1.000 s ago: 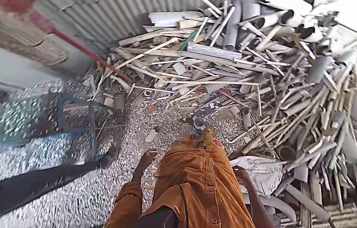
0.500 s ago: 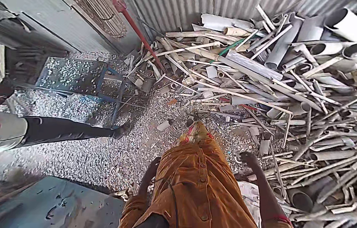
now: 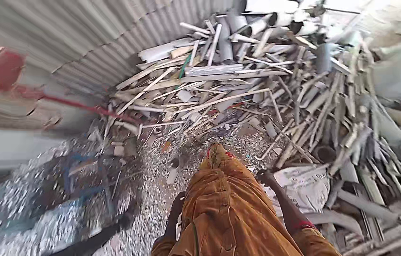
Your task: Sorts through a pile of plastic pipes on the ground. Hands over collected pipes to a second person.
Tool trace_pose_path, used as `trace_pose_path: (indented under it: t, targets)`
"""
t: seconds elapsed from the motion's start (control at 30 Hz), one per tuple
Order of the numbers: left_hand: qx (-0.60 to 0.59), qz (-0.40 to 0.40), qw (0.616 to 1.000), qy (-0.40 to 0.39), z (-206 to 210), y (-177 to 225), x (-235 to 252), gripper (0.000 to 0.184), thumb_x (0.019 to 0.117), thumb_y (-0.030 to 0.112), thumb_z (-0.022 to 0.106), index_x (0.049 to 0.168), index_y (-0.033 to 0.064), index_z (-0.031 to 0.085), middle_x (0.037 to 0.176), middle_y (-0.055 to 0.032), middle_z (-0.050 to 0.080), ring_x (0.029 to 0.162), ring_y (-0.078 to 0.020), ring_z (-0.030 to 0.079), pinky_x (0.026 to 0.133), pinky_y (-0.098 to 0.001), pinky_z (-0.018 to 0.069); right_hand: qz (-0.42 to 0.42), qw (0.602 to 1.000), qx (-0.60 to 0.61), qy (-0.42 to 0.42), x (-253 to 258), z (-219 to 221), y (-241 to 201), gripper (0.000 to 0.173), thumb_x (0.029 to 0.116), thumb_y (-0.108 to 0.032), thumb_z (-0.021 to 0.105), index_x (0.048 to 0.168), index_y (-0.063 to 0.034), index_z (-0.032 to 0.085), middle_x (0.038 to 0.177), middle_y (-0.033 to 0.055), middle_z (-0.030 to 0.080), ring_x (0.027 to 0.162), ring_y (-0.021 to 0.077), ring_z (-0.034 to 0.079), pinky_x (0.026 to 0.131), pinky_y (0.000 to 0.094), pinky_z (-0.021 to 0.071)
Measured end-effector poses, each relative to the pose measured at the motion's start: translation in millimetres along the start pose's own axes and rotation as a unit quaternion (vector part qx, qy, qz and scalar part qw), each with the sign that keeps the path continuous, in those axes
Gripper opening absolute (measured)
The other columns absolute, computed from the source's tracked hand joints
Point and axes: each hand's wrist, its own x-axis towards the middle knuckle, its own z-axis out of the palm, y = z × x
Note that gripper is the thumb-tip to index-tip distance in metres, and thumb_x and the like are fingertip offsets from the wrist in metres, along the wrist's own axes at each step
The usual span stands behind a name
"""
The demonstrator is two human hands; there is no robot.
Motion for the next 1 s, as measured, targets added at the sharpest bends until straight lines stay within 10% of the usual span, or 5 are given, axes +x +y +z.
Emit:
trace_pose_path:
  t: [0.3, 0.53, 0.73, 0.87, 1.0]
  targets:
    - [0.06, 0.139, 0.986, -0.074, 46, 184, 64, 0.036, 0.1058, 0.009, 0.048, 0.138, -0.0064, 0.053, 0.133, -0.0281, 0.059, 0.112, -0.0361, 0.064, 0.094, -0.0511, 0.0535, 0.078, 0.987, 0.139, 0.003, -13, -27, 56, 0.035, 0.1007, -0.019, 0.061, 0.129, 0.002, 0.064, 0.127, 0.0276, 0.064, 0.119, 0.0403, 0.062, 0.101, 0.057, 0.0475]
    - [0.426, 0.095, 0.869, -0.231, 104, 180, 178, 0.046, 0.1062, 0.036, 0.049, 0.14, 0.0077, 0.059, 0.136, -0.0178, 0.064, 0.128, -0.0324, 0.06, 0.111, -0.0506, 0.0458, 0.154, 0.945, 0.284, 0.053, 19, -132, 136, 0.034, 0.1022, -0.02, 0.058, 0.128, 0.0015, 0.064, 0.121, 0.0266, 0.067, 0.11, 0.0397, 0.066, 0.093, 0.0579, 0.0514]
    - [0.255, 0.116, 0.943, -0.181, 183, 478, 102, 0.045, 0.1077, 0.017, 0.046, 0.147, -0.0047, 0.045, 0.14, -0.0274, 0.056, 0.126, -0.0384, 0.058, 0.104, -0.0532, 0.0483, 0.206, 0.905, 0.341, 0.146, 22, -279, 178, 0.031, 0.1038, -0.016, 0.053, 0.126, 0.0042, 0.064, 0.119, 0.0291, 0.067, 0.107, 0.0411, 0.067, 0.094, 0.0577, 0.0505]
    - [0.176, 0.27, 0.936, -0.143, 206, 587, 90, 0.045, 0.1007, 0.016, 0.048, 0.142, -0.0023, 0.05, 0.132, -0.0216, 0.062, 0.107, -0.0286, 0.068, 0.087, -0.0448, 0.0571, 0.1, 0.94, 0.299, 0.128, 24, -392, 113, 0.036, 0.1054, -0.019, 0.054, 0.133, 0.0033, 0.059, 0.122, 0.0266, 0.065, 0.107, 0.0364, 0.065, 0.095, 0.0538, 0.0492]
    - [0.341, 0.249, 0.888, -0.18, 193, 646, 90, 0.041, 0.1036, 0.018, 0.052, 0.141, 0.0032, 0.055, 0.135, -0.018, 0.064, 0.12, -0.0322, 0.065, 0.102, -0.0506, 0.051, -0.213, 0.947, 0.228, 0.072, -65, -483, -50, 0.045, 0.1021, -0.018, 0.059, 0.144, -0.0024, 0.053, 0.129, 0.0212, 0.065, 0.111, 0.0338, 0.066, 0.098, 0.0516, 0.0517]
